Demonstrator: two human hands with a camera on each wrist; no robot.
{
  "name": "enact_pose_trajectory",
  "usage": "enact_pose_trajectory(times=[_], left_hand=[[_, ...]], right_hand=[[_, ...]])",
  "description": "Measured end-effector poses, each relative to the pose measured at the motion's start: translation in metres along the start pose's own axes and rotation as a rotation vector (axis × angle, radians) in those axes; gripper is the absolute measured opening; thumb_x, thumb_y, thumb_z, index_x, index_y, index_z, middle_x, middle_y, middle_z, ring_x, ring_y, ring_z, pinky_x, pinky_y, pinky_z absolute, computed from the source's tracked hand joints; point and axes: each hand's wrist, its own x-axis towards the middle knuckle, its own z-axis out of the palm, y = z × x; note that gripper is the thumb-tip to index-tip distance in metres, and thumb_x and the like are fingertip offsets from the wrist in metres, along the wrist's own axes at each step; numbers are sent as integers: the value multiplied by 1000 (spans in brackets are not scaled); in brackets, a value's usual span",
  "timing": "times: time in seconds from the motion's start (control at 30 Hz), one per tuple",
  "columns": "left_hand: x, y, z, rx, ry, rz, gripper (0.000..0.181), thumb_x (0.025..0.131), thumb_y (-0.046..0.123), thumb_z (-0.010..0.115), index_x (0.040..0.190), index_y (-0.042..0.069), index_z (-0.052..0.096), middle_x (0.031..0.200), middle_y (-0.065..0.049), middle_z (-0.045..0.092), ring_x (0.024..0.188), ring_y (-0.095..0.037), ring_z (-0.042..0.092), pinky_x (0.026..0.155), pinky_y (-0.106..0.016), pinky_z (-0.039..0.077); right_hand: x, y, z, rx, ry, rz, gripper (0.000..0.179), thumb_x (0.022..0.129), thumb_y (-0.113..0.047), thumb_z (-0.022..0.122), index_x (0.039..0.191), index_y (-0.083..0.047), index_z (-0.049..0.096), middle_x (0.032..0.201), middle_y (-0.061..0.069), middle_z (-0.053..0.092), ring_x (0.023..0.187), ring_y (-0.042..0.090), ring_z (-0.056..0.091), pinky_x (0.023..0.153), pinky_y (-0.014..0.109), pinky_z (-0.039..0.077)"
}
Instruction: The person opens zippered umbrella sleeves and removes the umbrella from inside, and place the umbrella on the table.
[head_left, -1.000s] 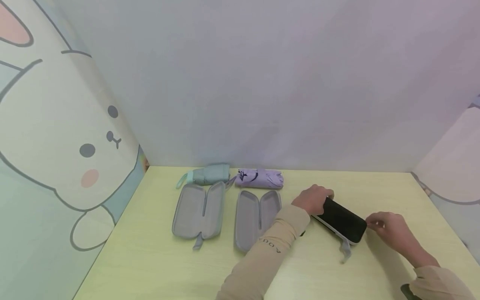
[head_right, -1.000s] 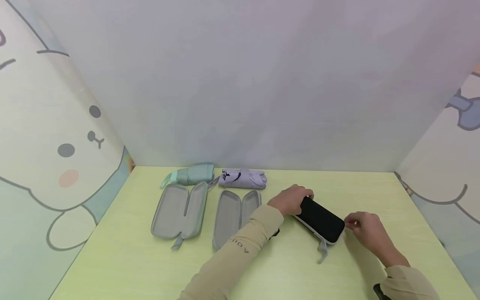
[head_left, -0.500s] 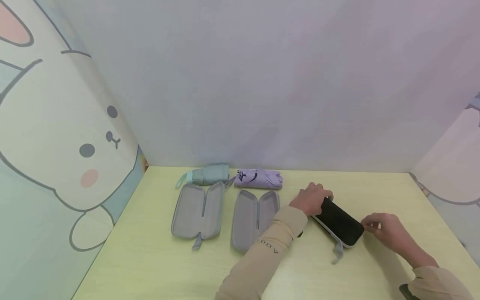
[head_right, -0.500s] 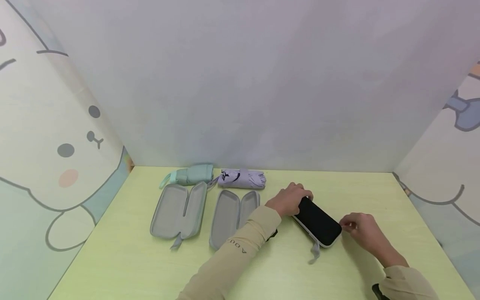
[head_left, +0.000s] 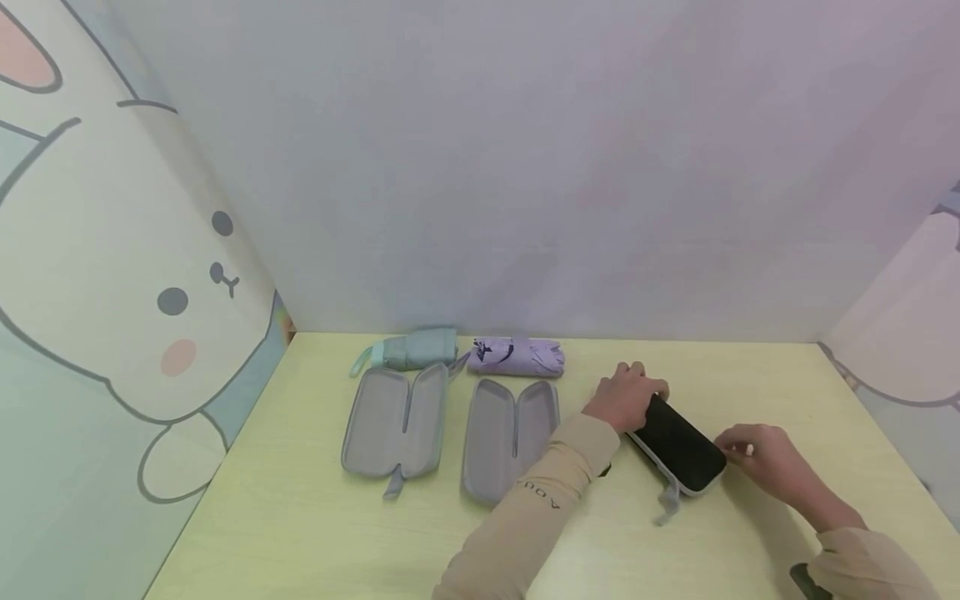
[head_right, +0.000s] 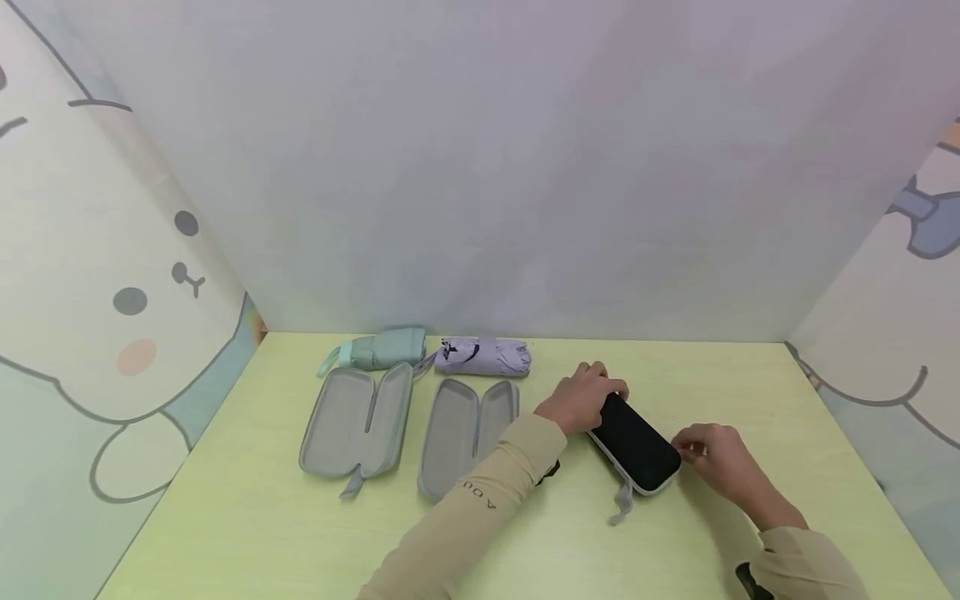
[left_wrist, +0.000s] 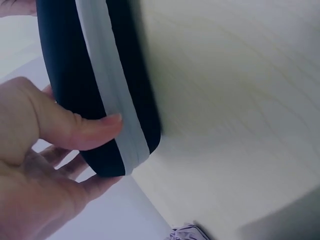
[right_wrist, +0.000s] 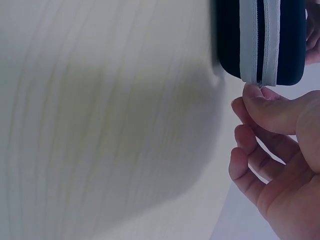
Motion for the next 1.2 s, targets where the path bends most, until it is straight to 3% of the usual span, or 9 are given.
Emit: enact_pose_trajectory(times=[0.3,0.6,1.2], left_hand=[[3,0,5,-25,26,22,35,85,17,70,108,41,60,110,10,48,96,-9,40,68,-26,40],[5,-1,5,-19,7,12,34,86,19,70,106,44,58,114,12,47,99,-9,40,78,-36,42],[8,-4,4,-56,-39,38,36,86,16,69,108,43,59,113,13,47,99,-9,41,78,-35,43]], right_hand=[[6,-3,3,-1,-39,14,32,59,15,76,70,-15,70,69,-12,63,61,-4,47,51,23,41],[9,-2,4,16,-52,10,32,60,15,76,70,-15,69,69,-9,63,60,-2,48,51,24,41],[11,-2,5,32,29,-76,34,57,15,78,69,-15,69,68,-7,64,60,-2,51,49,20,40]])
